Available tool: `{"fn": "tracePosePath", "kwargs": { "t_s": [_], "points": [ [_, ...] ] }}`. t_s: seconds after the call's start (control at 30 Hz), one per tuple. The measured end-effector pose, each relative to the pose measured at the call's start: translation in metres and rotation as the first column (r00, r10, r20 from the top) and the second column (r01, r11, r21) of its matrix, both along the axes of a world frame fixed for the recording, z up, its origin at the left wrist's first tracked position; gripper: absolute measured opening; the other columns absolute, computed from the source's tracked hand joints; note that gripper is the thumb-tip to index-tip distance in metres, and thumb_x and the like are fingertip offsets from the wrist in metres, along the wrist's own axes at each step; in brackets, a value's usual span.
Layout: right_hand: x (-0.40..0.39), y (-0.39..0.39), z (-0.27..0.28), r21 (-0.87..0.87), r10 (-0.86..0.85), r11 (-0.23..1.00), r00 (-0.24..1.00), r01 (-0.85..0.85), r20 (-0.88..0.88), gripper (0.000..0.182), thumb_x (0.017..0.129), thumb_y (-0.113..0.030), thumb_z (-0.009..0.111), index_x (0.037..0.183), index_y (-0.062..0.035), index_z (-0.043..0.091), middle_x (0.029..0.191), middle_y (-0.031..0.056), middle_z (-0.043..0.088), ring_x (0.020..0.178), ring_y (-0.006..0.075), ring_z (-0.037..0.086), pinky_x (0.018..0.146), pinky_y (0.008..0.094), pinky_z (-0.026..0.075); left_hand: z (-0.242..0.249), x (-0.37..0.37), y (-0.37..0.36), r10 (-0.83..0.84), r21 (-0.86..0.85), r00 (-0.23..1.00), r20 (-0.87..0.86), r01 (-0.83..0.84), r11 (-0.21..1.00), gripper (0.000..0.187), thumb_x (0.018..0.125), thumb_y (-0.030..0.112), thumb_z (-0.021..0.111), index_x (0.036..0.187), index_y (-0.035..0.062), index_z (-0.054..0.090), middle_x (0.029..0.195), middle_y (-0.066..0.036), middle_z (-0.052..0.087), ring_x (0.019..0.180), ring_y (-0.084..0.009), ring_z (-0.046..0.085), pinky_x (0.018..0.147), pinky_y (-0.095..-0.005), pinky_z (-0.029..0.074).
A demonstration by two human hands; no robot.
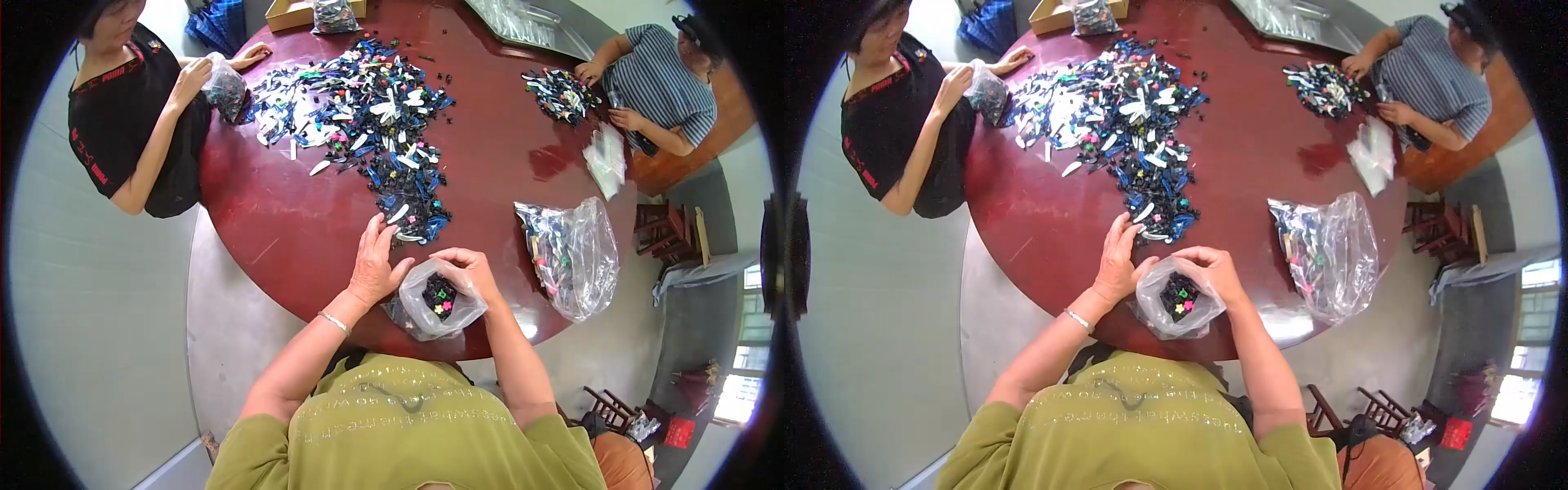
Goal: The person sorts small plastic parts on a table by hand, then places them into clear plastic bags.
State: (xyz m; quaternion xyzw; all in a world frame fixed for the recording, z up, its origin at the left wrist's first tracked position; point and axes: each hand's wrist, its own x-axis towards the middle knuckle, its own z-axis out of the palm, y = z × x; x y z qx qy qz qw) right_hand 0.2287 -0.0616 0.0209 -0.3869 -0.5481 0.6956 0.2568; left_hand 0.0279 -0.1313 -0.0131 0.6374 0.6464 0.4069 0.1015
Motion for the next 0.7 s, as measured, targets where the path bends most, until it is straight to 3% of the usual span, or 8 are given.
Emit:
{"fn": "tracePosePath", "kwargs": {
  "t_s": [0.13,0.23,0.4,0.5,0.6,0.7],
  "points": [
    [-0.023,-0.005,0.000,0.012,-0.072,0.997,0.997,0.072,0.023,0.012,0.087,-0.012,0.072,0.088,0.0001,0.070,0.076,-0.0011,0.067,0.069,0.0049,0.059,0.062,0.0214,0.048,0.000,-0.007,-0.002,-0.057,0.001,0.998,0.007,0.057,0.998,0.072,0.069,0.014,0.082,0.128,-0.0024,0.046,0.143,-0.028,0.034,0.126,-0.0424,0.043,0.105,-0.0458,0.039],
    [-0.035,-0.008,0.014,-0.114,-0.077,0.991,0.994,0.069,-0.073,0.012,0.088,-0.013,0.072,0.083,-0.0015,0.069,0.074,-0.0019,0.066,0.066,0.0033,0.056,0.058,0.0206,0.047,-0.001,-0.014,-0.001,-0.090,-0.013,0.995,0.033,0.090,0.996,0.071,0.069,0.012,0.081,0.129,-0.0023,0.045,0.143,-0.028,0.034,0.127,-0.0428,0.043,0.105,-0.0456,0.038],
    [-0.049,-0.010,0.035,-0.005,-0.041,0.999,0.995,0.041,-0.093,0.011,0.089,-0.010,0.071,0.082,-0.0019,0.068,0.074,-0.0018,0.065,0.063,0.0033,0.057,0.055,0.0207,0.046,-0.004,-0.018,0.002,-0.126,-0.005,0.991,0.043,0.127,0.992,0.070,0.070,0.010,0.080,0.129,-0.0023,0.044,0.142,-0.027,0.036,0.128,-0.0433,0.041,0.107,-0.0453,0.037],
    [-0.043,0.000,0.025,-0.103,-0.078,0.992,0.997,0.078,0.007,0.011,0.090,-0.011,0.069,0.089,-0.0003,0.069,0.079,0.0013,0.068,0.071,0.0057,0.061,0.062,0.0220,0.050,-0.001,-0.021,0.001,-0.149,-0.011,0.988,0.042,0.150,0.989,0.070,0.071,0.008,0.079,0.130,-0.0023,0.044,0.141,-0.027,0.038,0.129,-0.0433,0.040,0.108,-0.0452,0.036],
    [-0.031,-0.008,0.025,-0.196,-0.139,0.971,0.990,0.135,-0.009,0.014,0.091,-0.012,0.068,0.095,0.0006,0.070,0.086,0.0045,0.070,0.079,0.0079,0.064,0.070,0.0237,0.053,-0.001,-0.024,0.000,-0.181,-0.007,0.983,0.036,0.181,0.983,0.069,0.070,0.005,0.077,0.130,-0.0022,0.043,0.141,-0.027,0.038,0.129,-0.0435,0.041,0.108,-0.0451,0.036],
    [-0.019,-0.018,0.018,-0.134,-0.087,0.987,0.996,0.087,0.011,0.017,0.091,-0.012,0.068,0.100,0.0018,0.070,0.092,0.0078,0.071,0.085,0.0141,0.067,0.075,0.0279,0.054,-0.002,-0.027,0.001,-0.212,-0.009,0.977,0.031,0.212,0.977,0.070,0.070,0.004,0.077,0.131,-0.0024,0.043,0.141,-0.027,0.037,0.128,-0.0431,0.042,0.107,-0.0452,0.037]
  ]
}}
